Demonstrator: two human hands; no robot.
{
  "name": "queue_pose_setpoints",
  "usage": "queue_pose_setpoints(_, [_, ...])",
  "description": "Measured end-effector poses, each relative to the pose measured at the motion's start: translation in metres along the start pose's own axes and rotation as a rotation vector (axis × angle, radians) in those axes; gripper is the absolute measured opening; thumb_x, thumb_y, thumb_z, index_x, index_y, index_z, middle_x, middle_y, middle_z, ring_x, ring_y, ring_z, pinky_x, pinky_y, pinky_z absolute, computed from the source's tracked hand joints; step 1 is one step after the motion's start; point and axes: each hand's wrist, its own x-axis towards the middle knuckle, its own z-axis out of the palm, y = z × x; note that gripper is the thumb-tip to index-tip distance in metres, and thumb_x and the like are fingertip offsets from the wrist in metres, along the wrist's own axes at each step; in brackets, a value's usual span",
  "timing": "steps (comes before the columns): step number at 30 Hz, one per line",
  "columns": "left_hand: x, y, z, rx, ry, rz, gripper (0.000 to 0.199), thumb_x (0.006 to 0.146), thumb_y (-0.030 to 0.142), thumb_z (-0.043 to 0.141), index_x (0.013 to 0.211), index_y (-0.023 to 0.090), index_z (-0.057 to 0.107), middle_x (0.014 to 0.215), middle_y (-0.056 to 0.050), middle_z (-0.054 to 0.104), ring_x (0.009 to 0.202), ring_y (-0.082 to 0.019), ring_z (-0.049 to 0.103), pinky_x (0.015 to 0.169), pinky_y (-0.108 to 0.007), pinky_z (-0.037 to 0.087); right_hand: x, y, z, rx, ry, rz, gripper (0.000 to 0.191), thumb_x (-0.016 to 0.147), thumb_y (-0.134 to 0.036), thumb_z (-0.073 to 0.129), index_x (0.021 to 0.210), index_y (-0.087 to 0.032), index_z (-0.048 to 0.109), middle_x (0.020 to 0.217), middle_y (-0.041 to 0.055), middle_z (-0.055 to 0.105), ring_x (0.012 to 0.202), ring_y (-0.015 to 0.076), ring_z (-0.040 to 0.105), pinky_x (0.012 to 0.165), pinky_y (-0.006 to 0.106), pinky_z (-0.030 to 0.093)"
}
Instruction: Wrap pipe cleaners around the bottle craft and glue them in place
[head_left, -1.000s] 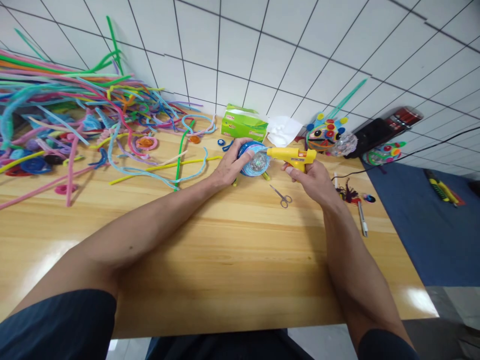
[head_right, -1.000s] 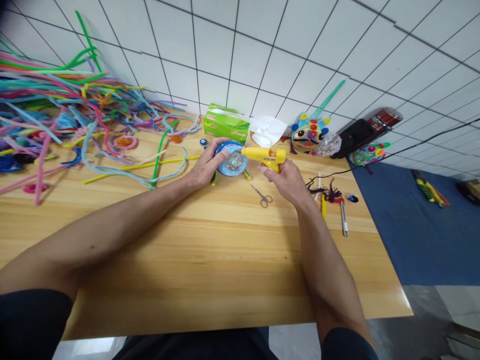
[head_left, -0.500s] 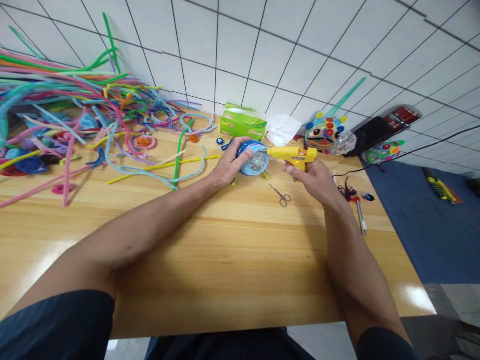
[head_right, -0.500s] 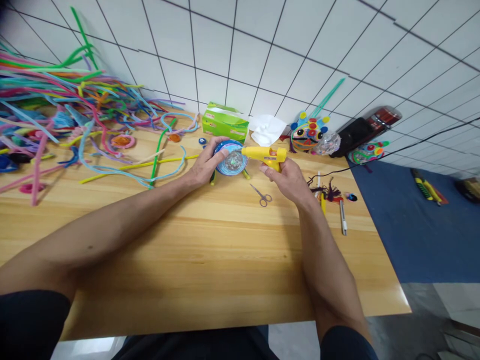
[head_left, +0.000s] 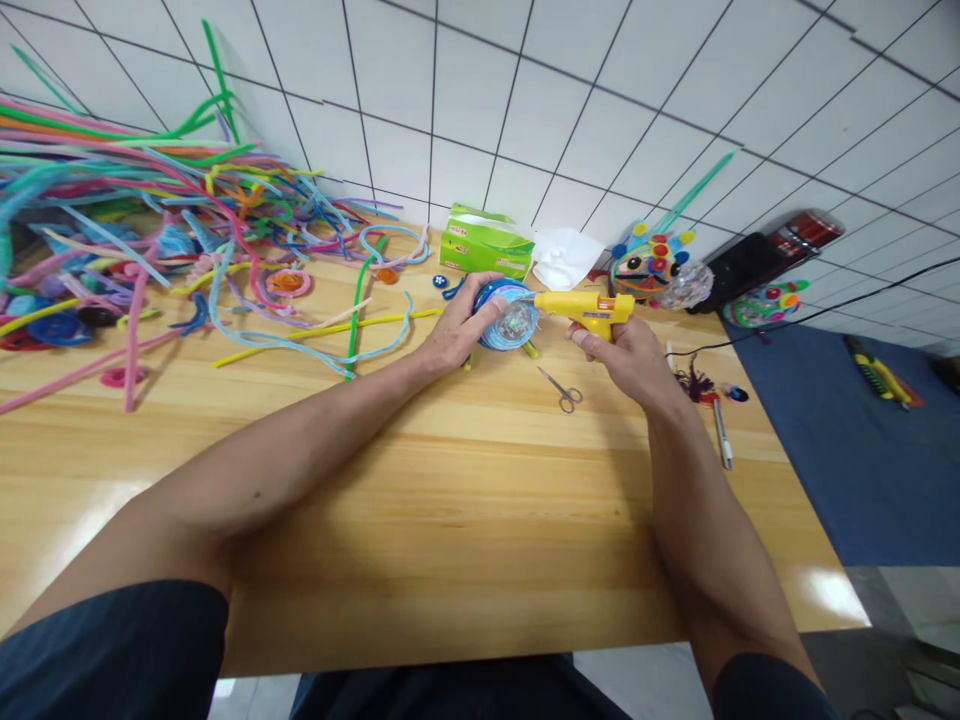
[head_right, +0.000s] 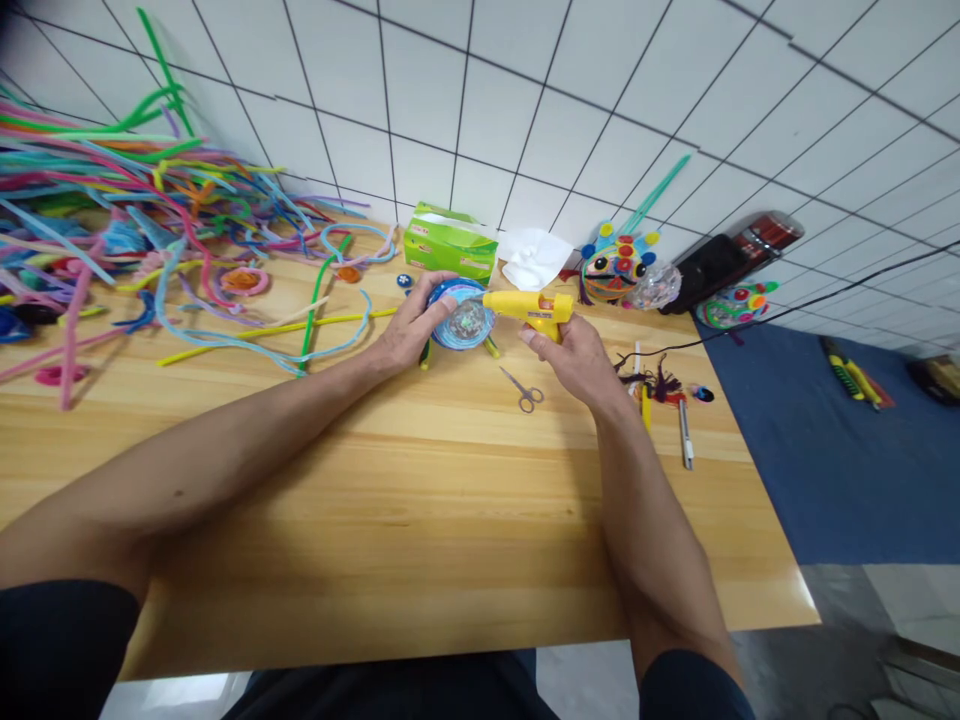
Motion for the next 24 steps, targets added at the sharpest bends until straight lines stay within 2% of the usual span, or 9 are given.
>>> queue_pose_setpoints(3, [0.0004, -0.0027, 0.0000, -0.004, -0.002, 0.006, 0.059, 0.116, 0.067, 0.065, 0.158, 0.026, 0.064, 0.163, -0.012, 0.076, 0.156, -0.034, 0.071, 0.141, -0.050, 0.055, 0.0004, 0.0032, 0.0033, 0.012, 0.015, -0.007, 0.051, 0.092, -0.076, 0.093, 0.102, -0.027, 0.084, 0.096, 0.0048, 0.082, 0.085, 0.0236, 0.068, 0.074, 0.038, 0.056])
queue_pose_setpoints(11, [-0.0002, -0.0014, 0.0005, 0.002, -0.002, -0.014, 0.057, 0.117, 0.065, 0.066, 0.159, 0.026, 0.064, 0.163, -0.012, 0.076, 0.156, -0.034, 0.072, 0.142, -0.051, 0.055, -0.0002, 0.0020, 0.0044, 0.006, -0.009, -0.023, 0.044, 0.093, -0.068, 0.091, 0.098, -0.025, 0.083, 0.096, 0.0046, 0.082, 0.081, 0.0212, 0.065, 0.073, 0.037, 0.053])
queue_pose_setpoints(15, [0.0000, 0.0012, 0.0006, 0.005, -0.005, 0.007, 0.057, 0.117, 0.066, 0.064, 0.159, 0.025, 0.064, 0.163, -0.013, 0.076, 0.156, -0.034, 0.071, 0.142, -0.050, 0.055, -0.0002, 0.0043, 0.0052, -0.014, 0.023, -0.012, 0.042, 0.093, -0.066, 0.089, 0.097, -0.025, 0.082, 0.091, 0.0031, 0.079, 0.081, 0.0207, 0.064, 0.073, 0.037, 0.051])
queue_pose_setpoints(18, [0.0000, 0.0029, 0.0005, 0.011, -0.005, 0.016, 0.057, 0.117, 0.067, 0.064, 0.157, 0.026, 0.064, 0.161, -0.012, 0.077, 0.156, -0.034, 0.072, 0.141, -0.049, 0.056, -0.0005, 0.0049, 0.0076, -0.012, 0.048, -0.007, 0.041, 0.093, -0.066, 0.089, 0.098, -0.025, 0.083, 0.091, 0.0030, 0.080, 0.082, 0.0213, 0.065, 0.074, 0.037, 0.052])
queue_pose_setpoints(24, [-0.0006, 0.0018, -0.0004, 0.009, -0.013, 0.010, 0.060, 0.117, 0.069, 0.063, 0.159, 0.025, 0.063, 0.163, -0.013, 0.076, 0.155, -0.034, 0.072, 0.140, -0.049, 0.056, -0.0006, 0.0036, 0.0049, 0.012, -0.002, -0.025, 0.046, 0.093, -0.071, 0.092, 0.102, -0.026, 0.085, 0.098, 0.0052, 0.084, 0.084, 0.0226, 0.068, 0.074, 0.038, 0.056])
